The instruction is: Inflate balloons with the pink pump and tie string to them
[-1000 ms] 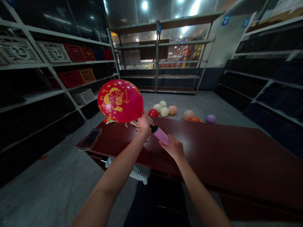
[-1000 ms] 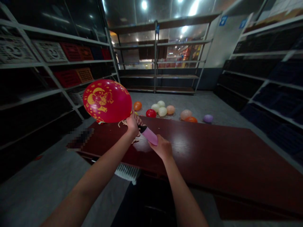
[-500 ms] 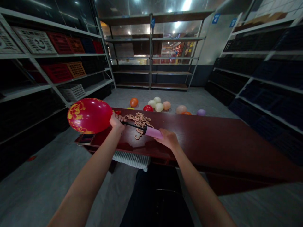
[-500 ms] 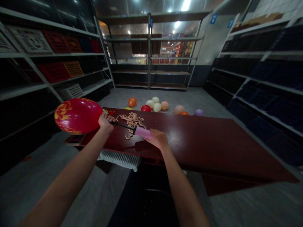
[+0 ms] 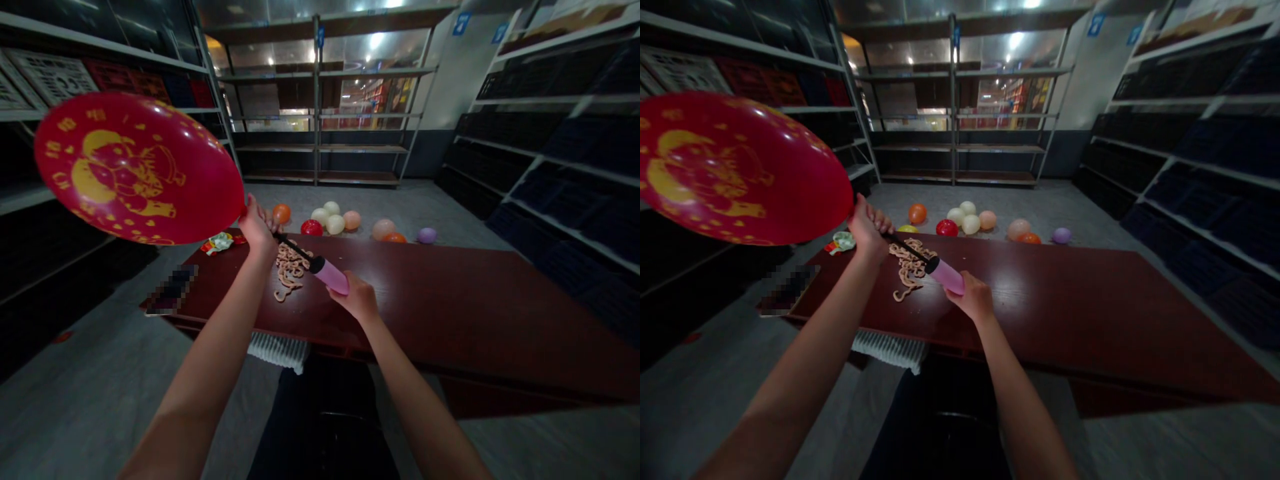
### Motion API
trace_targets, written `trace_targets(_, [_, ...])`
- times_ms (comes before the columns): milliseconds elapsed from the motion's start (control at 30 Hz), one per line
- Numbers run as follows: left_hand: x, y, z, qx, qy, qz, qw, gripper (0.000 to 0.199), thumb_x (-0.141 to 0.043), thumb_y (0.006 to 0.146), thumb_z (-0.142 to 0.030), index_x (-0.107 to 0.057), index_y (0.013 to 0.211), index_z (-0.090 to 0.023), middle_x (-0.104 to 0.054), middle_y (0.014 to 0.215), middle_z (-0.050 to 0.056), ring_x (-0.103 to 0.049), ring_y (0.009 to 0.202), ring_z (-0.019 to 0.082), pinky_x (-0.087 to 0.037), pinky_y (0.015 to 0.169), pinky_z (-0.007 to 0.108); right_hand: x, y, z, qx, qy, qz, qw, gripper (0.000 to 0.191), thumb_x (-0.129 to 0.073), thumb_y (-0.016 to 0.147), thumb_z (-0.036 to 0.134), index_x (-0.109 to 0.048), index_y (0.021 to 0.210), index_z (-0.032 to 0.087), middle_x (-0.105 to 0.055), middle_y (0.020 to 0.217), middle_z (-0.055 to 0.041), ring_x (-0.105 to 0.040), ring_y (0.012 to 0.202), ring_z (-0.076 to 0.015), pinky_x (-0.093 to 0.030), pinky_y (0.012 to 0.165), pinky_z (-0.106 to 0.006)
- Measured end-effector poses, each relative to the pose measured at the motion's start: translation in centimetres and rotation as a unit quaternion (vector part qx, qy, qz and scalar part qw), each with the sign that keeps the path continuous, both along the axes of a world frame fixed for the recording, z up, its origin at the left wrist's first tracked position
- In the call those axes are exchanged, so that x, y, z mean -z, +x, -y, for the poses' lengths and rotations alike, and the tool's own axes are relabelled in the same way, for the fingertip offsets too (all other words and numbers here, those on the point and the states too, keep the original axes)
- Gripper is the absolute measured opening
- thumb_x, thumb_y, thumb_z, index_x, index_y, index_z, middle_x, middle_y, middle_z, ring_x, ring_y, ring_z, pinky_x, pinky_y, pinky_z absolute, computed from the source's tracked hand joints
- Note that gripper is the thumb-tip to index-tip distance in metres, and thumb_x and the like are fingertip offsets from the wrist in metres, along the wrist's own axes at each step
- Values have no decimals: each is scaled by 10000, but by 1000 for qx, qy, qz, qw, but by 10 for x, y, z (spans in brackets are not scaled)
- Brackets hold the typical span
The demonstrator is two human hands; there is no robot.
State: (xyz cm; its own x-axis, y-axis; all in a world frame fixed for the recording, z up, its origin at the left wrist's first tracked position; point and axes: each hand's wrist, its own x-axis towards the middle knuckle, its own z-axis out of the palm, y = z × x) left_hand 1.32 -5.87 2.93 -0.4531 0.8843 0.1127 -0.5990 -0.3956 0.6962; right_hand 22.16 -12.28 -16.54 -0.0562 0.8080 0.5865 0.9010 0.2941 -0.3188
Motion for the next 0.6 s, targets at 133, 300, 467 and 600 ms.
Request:
trace_targets(133, [19, 45, -2, 32, -14, -24, 999, 562, -573, 981, -467, -254, 587, -223, -223, 398, -80, -238, 300, 69, -199, 341, 233, 3, 0, -3, 22, -7, -20, 1000, 363, -647, 845, 546, -662, 972, 206, -752, 797, -60, -714, 713, -222, -404, 603, -273])
trace_targets(300, [50, 83, -1, 82, -43, -48, 995, 536, -527, 1002, -367, -255, 562, -230, -237, 385, -74, -252, 286, 73, -218, 333, 241, 2, 0, -5, 51, -28, -20, 998, 389, -631, 846, 561, -658, 986, 199, -753, 789, -70, -714, 692, -236, -389, 587, -284])
trace_targets(467, [63, 65, -1, 114, -73, -14, 991, 468, -451, 999, -253, -267, 569, -224, -239, 399, -69, -249, 299, 84, -220, 345, 244, 0, -2, -3, 44, -31, 12, 998, 366, -653, 844, 558, -656, 974, 216, -762, 819, -55, -715, 710, -224, -369, 585, -280])
trace_targets(600, [83, 22, 2, 139, -129, 43, 981, 403, -424, 968, -203, -261, 600, -217, -263, 435, -69, -261, 331, 80, -260, 382, 234, -3, -9, 0, 2, -23, 63, 998, 348, -669, 858, 548, -663, 977, 222, -769, 885, -48, -719, 766, -209, -372, 610, -269])
